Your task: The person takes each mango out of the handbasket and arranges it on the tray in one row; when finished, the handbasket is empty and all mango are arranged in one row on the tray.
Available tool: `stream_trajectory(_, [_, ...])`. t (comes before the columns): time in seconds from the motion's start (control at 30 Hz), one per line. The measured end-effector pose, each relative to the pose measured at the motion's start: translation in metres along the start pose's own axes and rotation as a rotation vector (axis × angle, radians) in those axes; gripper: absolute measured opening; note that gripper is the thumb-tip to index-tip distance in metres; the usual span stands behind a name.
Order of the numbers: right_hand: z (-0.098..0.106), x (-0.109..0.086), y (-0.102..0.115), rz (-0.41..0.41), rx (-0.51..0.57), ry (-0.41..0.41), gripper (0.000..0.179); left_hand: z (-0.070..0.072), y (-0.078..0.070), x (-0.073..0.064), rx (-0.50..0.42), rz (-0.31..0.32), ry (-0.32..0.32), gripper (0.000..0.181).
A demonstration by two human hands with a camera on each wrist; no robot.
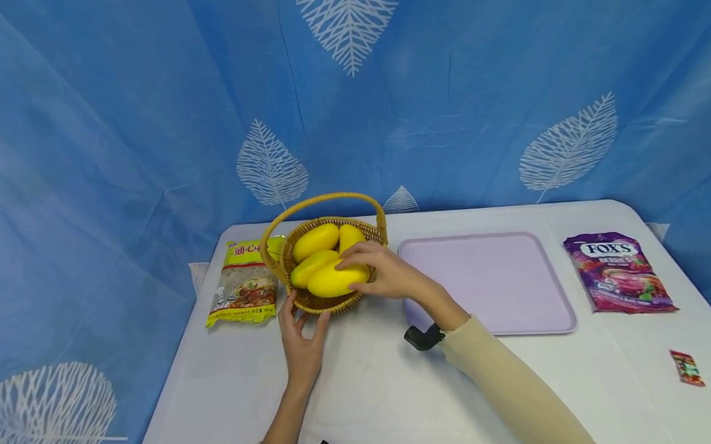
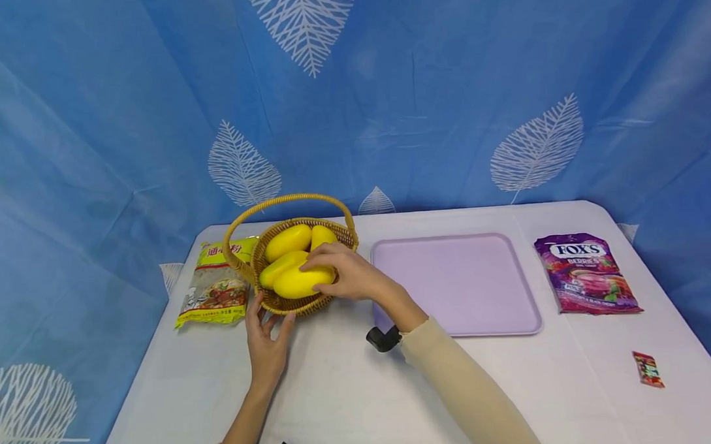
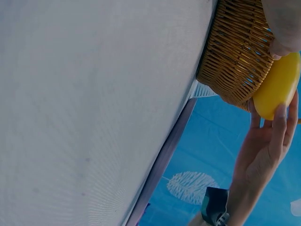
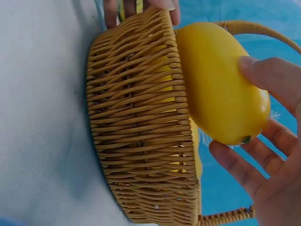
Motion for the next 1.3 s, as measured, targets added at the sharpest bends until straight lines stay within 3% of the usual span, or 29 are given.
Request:
stream_trajectory(0.33, [0.030,-0.038,0.005,-0.011,0.033,-0.226,0.037,-0.002,0.003,0.001,-0.005,-0.023,-0.003,0.070])
stream_trajectory(0.73, [0.072,-0.115,-0.014,-0.104,-0.040,-0.549,0.043,0.001,-0.005,0.000,0.006,-0.023,-0.001,0.068])
stream_trajectory(1.0, [0.087,-0.145,-0.046,-0.240,-0.098,-0.638,0.042,0.003,-0.002,-0.001,-0.006,0.002,-0.005,0.067])
stream_trajectory(1.3, [0.090,-0.159,-0.064,-0.346,-0.162,-0.715,0.041,0.000,-0.003,-0.001,-0.006,0.003,0.002,0.067])
Point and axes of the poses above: each hand's wrist, its own x-axis towards the middle knuckle, its own z-axis out of the back of the hand, y = z × x, the point moved 10 cm from there along x, towards the middle knuckle, and after that the axes turned 9 degrees about x, right-handed, at the moved point
